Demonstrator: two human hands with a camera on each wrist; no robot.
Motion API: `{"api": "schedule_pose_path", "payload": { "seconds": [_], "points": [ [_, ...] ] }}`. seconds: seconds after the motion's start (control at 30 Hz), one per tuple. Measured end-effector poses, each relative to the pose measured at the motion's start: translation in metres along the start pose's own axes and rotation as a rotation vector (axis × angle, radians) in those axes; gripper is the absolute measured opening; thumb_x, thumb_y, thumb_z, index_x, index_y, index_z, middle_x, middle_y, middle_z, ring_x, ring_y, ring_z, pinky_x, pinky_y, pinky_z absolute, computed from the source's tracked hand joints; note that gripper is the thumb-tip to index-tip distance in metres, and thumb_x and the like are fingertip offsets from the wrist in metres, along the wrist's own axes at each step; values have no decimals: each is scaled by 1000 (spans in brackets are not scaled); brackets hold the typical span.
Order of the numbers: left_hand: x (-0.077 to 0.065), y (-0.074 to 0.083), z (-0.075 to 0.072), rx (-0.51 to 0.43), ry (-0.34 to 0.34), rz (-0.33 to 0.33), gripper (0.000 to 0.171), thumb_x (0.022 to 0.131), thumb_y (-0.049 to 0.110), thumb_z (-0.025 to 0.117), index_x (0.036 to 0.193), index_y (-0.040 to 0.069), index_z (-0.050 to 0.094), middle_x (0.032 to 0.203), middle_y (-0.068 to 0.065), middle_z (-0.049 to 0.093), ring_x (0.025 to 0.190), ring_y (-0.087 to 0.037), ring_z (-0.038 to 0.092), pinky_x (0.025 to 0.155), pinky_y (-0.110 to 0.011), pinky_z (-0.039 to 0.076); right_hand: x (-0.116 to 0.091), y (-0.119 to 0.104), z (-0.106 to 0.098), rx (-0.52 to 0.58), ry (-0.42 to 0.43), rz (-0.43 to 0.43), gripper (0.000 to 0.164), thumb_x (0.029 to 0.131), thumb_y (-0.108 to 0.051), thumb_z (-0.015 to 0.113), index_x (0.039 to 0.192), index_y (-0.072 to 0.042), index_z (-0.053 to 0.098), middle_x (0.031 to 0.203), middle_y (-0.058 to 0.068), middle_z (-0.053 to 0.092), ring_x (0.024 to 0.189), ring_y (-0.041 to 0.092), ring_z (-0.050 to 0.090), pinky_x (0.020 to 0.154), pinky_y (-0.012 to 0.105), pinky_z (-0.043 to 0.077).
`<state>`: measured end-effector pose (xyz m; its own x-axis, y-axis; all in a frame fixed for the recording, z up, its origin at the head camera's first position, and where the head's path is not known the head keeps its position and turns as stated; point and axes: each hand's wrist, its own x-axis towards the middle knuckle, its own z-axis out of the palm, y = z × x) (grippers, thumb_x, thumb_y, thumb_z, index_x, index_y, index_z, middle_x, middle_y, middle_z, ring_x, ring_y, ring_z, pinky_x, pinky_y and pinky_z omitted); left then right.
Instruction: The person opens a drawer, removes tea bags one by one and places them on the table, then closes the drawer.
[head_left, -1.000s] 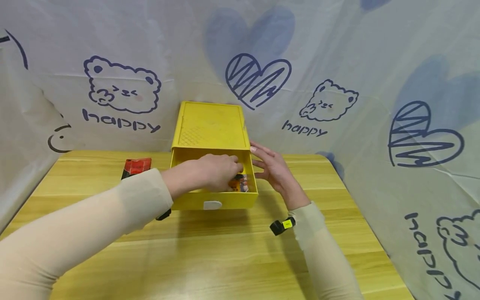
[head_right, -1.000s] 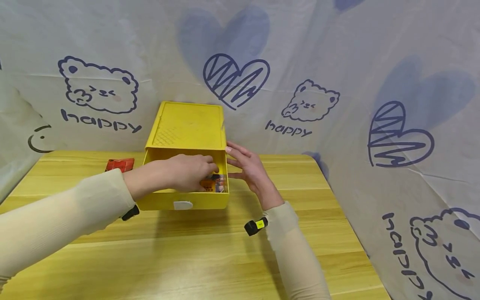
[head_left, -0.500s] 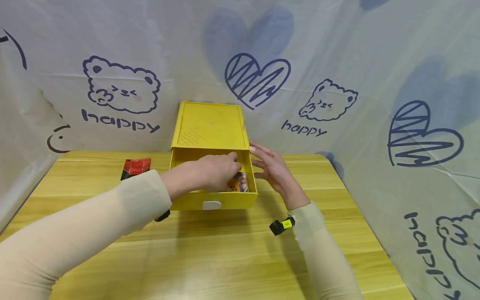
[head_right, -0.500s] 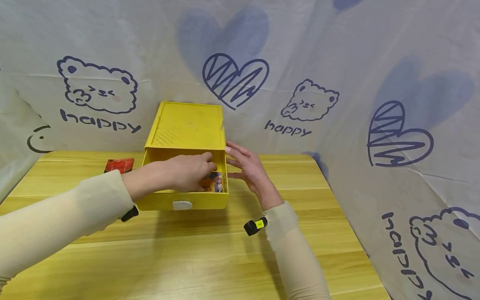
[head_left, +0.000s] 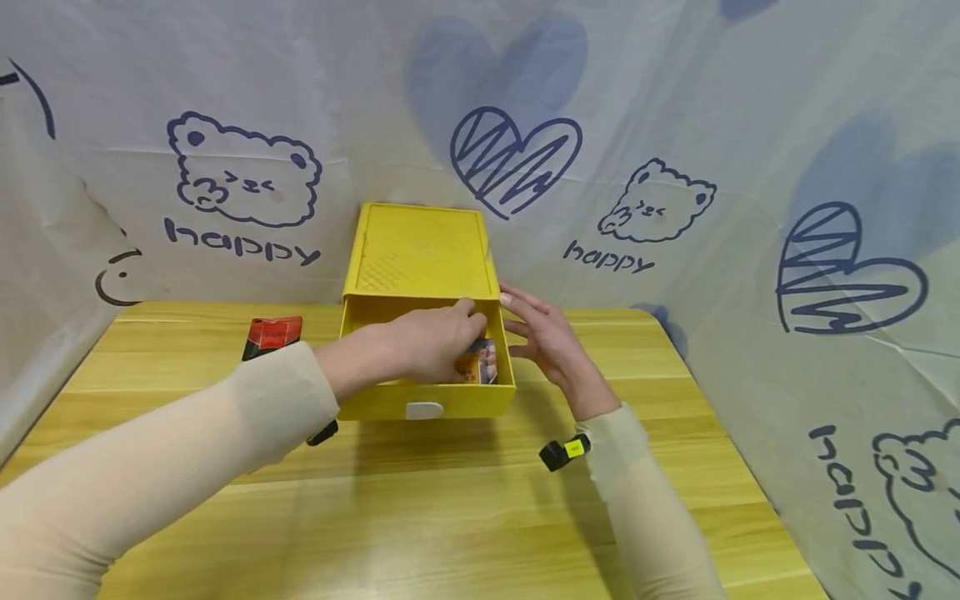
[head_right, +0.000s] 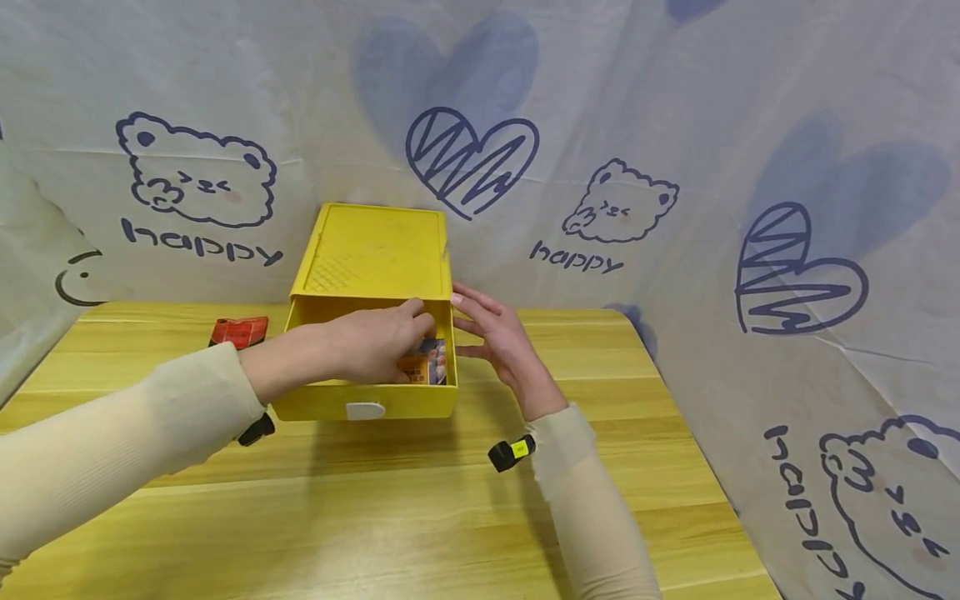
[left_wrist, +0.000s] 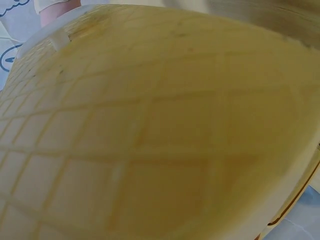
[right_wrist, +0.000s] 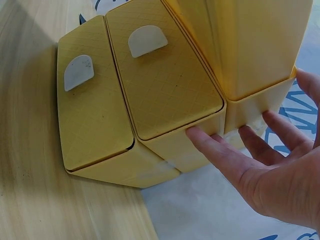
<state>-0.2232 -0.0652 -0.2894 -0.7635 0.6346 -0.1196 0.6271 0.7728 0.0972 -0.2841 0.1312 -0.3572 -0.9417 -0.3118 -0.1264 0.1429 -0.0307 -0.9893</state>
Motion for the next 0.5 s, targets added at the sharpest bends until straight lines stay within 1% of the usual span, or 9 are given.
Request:
{"api": "schedule_pose_path", "payload": {
  "seconds": [0.1,0.23,0.37,0.5],
  "points": [
    [-1,-1,0,-29,7,4,55,79,35,76,118,9,47,109,-4,46,88,-14,52,74,-26,49,0,0,0,-2,1,0,58,82,-47,70,134,-25,55,136,-1,51,118,27,55,87,48,51],
    [-2,-4,0,-88,18,23,50,80,30,76,114,11,46,103,0,48,88,-13,52,77,-26,48,0,0,0,-2,-2,-3,58,82,-46,70,134,-25,55,136,0,52,118,27,55,88,50,50],
    [-4,-6,0,-143,24,51,49,80,23,77,115,10,45,102,0,52,88,-12,54,80,-26,49,0,0,1,-4,-4,-1,58,83,-46,69,134,-24,55,136,0,52,119,27,54,89,51,50],
    [-4,-8,1,-188,25,60,50,80,19,77,117,10,45,102,0,55,88,-12,56,81,-26,50,-1,0,0,-2,-8,-1,58,84,-45,68,136,-23,53,137,2,51,120,28,54,89,50,50]
  ]
}}
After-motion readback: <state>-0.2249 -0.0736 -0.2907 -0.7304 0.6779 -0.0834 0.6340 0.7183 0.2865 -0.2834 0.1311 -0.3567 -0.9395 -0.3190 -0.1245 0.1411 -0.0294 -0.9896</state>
